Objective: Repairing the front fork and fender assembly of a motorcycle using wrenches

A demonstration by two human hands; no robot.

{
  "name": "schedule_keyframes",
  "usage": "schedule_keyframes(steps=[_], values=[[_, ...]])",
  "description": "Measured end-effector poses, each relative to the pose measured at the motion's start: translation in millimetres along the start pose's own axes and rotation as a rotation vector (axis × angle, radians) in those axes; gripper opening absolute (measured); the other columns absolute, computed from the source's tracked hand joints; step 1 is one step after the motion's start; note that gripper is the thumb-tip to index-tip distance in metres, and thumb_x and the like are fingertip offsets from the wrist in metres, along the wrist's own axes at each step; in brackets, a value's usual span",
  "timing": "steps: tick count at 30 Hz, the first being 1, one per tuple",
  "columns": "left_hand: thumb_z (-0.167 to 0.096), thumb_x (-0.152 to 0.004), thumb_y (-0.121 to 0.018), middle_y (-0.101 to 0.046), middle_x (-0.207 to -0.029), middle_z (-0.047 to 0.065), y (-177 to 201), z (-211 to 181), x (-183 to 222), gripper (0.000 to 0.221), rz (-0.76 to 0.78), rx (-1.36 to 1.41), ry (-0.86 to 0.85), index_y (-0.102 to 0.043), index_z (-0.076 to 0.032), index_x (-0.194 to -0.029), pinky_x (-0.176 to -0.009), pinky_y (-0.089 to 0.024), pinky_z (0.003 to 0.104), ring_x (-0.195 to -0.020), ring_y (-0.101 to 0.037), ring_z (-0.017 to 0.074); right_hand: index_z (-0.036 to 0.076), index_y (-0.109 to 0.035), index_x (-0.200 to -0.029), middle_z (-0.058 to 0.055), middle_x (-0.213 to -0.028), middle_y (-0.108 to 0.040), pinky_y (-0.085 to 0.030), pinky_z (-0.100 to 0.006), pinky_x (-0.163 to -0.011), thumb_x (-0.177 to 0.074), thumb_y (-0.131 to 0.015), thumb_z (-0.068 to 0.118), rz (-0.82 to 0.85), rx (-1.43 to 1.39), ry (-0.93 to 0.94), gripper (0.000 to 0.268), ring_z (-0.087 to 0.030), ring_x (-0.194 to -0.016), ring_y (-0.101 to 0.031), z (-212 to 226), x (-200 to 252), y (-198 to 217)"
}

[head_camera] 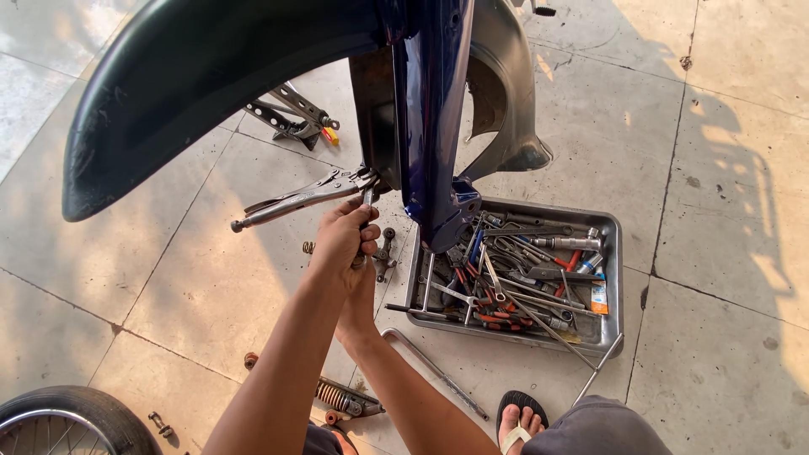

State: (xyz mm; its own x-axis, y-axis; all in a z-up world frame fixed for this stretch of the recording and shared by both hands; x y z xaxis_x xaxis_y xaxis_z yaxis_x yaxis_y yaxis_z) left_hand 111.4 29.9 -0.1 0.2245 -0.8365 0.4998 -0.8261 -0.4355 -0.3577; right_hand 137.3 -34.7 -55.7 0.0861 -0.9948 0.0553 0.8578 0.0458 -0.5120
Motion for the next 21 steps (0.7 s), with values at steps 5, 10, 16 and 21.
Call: schedule_keyframes(steps=[5, 10, 16, 21], values=[[-0.006, -0.102, -0.049, -0.056, -0.086, 0.008, 1, 0, 0, 0.026, -0.001, -0.015, 0.003, -0.056, 0.004, -0.126, -0.040, -0.038, 0.013, -0.056, -0.043, 0.0035, 0.005, -0.049, -0.121, -0.018, -0.110, -0.060, -0.048, -0.039, -0.076, -0.103, -0.059, 0.018, -0.043, -0.052, -0.022, 0.025, -0.025, -0.092, -0.056, 0, -4, 8], [-0.008, -0.104, -0.049, -0.056, -0.088, 0.008, 4, 2, -3, 0.029, 0.007, 0.009, 0.021, -0.054, 0.004, -0.130, -0.042, -0.039, 0.013, -0.058, -0.043, 0.0041, 0.007, -0.045, -0.119, -0.018, -0.106, -0.057, -0.049, -0.036, -0.065, -0.102, -0.057, 0.015, -0.080, -0.101, -0.049, 0.023, -0.024, -0.082, -0.055, -1, -8, 13], [-0.010, -0.106, -0.048, -0.059, -0.091, 0.010, 5, 2, -3, 0.026, 0.037, -0.006, 0.052, -0.056, 0.000, -0.129, -0.043, -0.041, 0.013, -0.059, -0.047, 0.0058, 0.010, -0.041, -0.118, -0.018, -0.102, -0.054, -0.049, -0.033, -0.053, -0.101, -0.056, 0.011, -0.122, -0.157, -0.086, 0.022, -0.024, -0.069, -0.053, -1, -11, 19], [-0.005, -0.104, -0.047, -0.061, -0.097, 0.009, 4, 10, -10, 0.029, 0.094, -0.028, 0.139, -0.054, -0.004, -0.132, -0.035, -0.034, 0.015, -0.057, -0.046, 0.0078, 0.013, -0.037, -0.116, -0.018, -0.099, -0.051, -0.049, -0.030, -0.042, -0.101, -0.055, 0.008, -0.164, -0.209, -0.110, 0.024, -0.024, -0.059, -0.051, 1, -16, 25]])
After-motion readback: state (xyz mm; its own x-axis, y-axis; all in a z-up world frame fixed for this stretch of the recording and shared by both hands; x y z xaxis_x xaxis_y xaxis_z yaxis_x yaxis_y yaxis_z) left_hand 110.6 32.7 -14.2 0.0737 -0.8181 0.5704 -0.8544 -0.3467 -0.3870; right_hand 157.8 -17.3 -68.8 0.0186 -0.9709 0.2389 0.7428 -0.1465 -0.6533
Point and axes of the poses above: each hand's wrist, its own x-axis away from the middle knuckle, its own y-axis out of the back of the hand, z = x × y, the point moved 7 cm from there along -x, towards the middle knuckle
